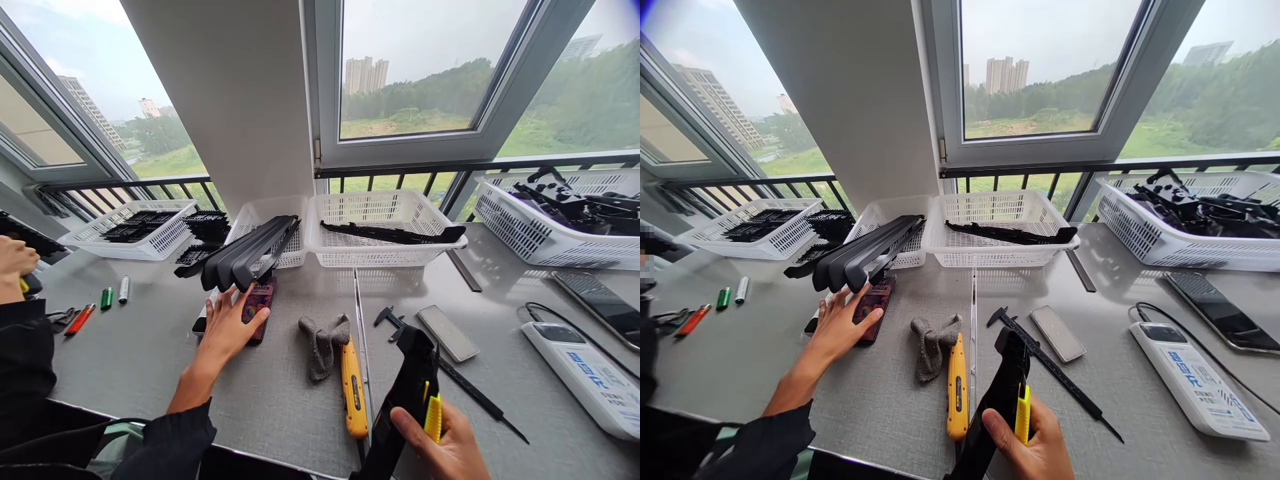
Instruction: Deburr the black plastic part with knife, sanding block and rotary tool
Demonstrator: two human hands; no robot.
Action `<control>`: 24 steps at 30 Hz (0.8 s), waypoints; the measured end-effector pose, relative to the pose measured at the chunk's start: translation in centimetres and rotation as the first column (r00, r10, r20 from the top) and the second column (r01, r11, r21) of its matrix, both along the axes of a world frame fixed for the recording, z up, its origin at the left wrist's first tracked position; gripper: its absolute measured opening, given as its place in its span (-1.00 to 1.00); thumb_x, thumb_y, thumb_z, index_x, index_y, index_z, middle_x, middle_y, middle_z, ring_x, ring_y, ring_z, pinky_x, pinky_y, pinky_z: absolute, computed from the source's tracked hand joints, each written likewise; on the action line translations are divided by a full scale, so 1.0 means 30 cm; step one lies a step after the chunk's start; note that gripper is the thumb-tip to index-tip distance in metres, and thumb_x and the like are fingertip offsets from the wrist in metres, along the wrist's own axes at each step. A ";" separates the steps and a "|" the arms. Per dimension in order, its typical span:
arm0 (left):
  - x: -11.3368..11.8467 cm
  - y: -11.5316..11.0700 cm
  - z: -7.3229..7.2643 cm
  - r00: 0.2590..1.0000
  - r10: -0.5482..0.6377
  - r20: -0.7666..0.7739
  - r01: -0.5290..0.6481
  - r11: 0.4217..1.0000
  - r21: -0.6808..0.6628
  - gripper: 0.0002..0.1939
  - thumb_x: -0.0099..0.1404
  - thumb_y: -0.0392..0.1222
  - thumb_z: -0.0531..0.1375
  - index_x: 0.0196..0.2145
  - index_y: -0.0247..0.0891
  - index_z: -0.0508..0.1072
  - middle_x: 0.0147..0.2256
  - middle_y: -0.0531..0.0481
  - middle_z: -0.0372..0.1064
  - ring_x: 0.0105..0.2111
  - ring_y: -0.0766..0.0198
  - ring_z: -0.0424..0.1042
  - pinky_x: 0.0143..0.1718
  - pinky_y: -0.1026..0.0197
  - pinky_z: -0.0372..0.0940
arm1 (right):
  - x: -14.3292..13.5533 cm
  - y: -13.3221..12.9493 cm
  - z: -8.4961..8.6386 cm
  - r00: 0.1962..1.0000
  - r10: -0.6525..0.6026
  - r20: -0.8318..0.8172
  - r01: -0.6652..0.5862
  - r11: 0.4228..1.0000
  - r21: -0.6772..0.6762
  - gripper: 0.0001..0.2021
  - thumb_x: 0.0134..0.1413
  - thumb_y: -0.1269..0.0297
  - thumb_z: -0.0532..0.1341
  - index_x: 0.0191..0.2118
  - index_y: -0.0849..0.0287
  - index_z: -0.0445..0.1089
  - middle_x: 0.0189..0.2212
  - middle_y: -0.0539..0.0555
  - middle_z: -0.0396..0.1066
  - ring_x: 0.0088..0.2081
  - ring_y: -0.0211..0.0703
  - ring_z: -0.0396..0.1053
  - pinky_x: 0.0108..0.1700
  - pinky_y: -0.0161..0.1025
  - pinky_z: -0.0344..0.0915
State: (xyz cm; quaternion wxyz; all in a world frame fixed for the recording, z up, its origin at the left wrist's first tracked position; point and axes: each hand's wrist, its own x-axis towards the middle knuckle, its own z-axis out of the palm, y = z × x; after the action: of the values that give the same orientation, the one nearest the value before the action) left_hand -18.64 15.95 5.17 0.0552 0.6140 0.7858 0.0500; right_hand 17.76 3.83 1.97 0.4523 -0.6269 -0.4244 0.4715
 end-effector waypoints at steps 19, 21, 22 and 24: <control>0.066 0.072 -0.027 0.996 -0.079 -0.046 0.084 0.986 0.142 -0.27 0.54 0.24 0.15 0.44 -0.31 0.35 0.50 -0.53 0.18 0.54 -0.44 0.07 0.48 -0.53 0.04 | -0.011 -0.004 0.011 0.998 -0.006 -0.068 0.003 0.999 -0.046 -0.31 -0.14 -0.49 0.46 -0.52 0.14 0.41 -0.55 -0.04 0.31 -0.46 -0.18 0.23 -0.38 -0.25 0.24; 0.054 0.091 -0.029 0.996 -0.062 -0.057 0.071 0.982 0.174 -0.28 0.55 0.21 0.15 0.45 -0.28 0.32 0.47 -0.53 0.23 0.52 -0.46 0.13 0.44 -0.53 0.10 | -0.013 -0.003 0.017 0.998 -0.005 -0.066 0.002 0.999 -0.044 -0.30 -0.15 -0.50 0.46 -0.52 0.13 0.39 -0.55 -0.04 0.30 -0.46 -0.18 0.22 -0.38 -0.25 0.24; 0.049 0.100 -0.030 0.996 -0.060 -0.060 0.070 0.981 0.183 -0.30 0.55 0.20 0.15 0.45 -0.26 0.33 0.46 -0.51 0.26 0.51 -0.47 0.15 0.43 -0.53 0.12 | -0.014 -0.003 0.020 0.998 -0.005 -0.066 0.002 0.999 -0.045 -0.30 -0.15 -0.50 0.46 -0.53 0.13 0.38 -0.55 -0.05 0.30 -0.46 -0.18 0.22 -0.38 -0.25 0.25; 0.038 0.109 -0.033 0.996 -0.064 -0.063 0.075 0.979 0.192 -0.36 0.55 0.20 0.14 0.38 -0.25 0.44 0.41 -0.50 0.33 0.47 -0.50 0.21 0.41 -0.54 0.15 | -0.016 -0.002 0.024 0.998 -0.006 -0.070 0.002 0.999 -0.049 -0.29 -0.14 -0.52 0.45 -0.52 0.11 0.36 -0.56 -0.04 0.31 -0.47 -0.18 0.24 -0.38 -0.25 0.27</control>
State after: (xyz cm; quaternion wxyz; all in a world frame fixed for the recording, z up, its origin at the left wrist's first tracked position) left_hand -17.51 19.22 4.18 -0.0255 0.6445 0.7566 0.1069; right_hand 17.29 3.77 2.70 0.4524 -0.6217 -0.3956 0.5023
